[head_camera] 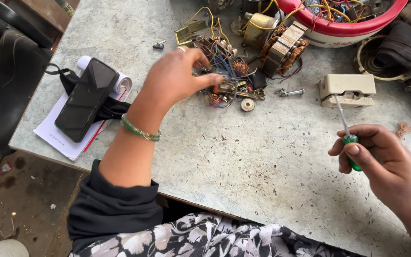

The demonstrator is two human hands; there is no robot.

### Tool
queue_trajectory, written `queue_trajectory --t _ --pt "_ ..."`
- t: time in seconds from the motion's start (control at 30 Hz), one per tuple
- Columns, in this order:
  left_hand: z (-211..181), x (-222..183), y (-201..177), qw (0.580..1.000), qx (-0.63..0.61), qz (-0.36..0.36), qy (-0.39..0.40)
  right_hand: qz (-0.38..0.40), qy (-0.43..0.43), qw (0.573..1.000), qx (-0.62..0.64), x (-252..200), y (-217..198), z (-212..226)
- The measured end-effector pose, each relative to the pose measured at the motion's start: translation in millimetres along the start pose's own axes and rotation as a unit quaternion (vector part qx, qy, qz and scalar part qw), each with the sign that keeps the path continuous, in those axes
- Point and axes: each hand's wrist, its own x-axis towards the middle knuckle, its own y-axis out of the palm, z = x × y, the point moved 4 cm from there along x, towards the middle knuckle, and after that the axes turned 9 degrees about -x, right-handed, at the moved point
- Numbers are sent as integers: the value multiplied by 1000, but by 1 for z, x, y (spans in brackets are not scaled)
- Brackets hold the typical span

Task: The person sorts through various electronic components, moves a speaker, and uses a screwdriver to manipulate a small component on a metal tray.

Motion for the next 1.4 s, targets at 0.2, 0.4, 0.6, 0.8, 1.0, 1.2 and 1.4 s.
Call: queue_trajectory --t 0.2,0.4,0.6,0.8,1.0,1.2,1.4 --pt "-5 4 17 994 -13 51 96 -6 26 999 -40 3 9 4" --pt "-24 -11 11 980 -84 98 148 -52 -2 998 -42 0 2 14" --pt "-36 -21 -7 933 -202 -8 297 -56 7 998 -38 -1 5 14" --pt "6 -4 -27 890 -328 -224 224 -56 44 994 -81 1 5 13" --pt "32 21 -9 938 -251 -177 162 -54 54 993 -85 1 7 13" --pt "20 24 12 949 -23 -218 224 -52 46 993 -94 4 7 12" --pt "5 36 39 936 84 -184 288 -47 23 995 -81 6 7 12"
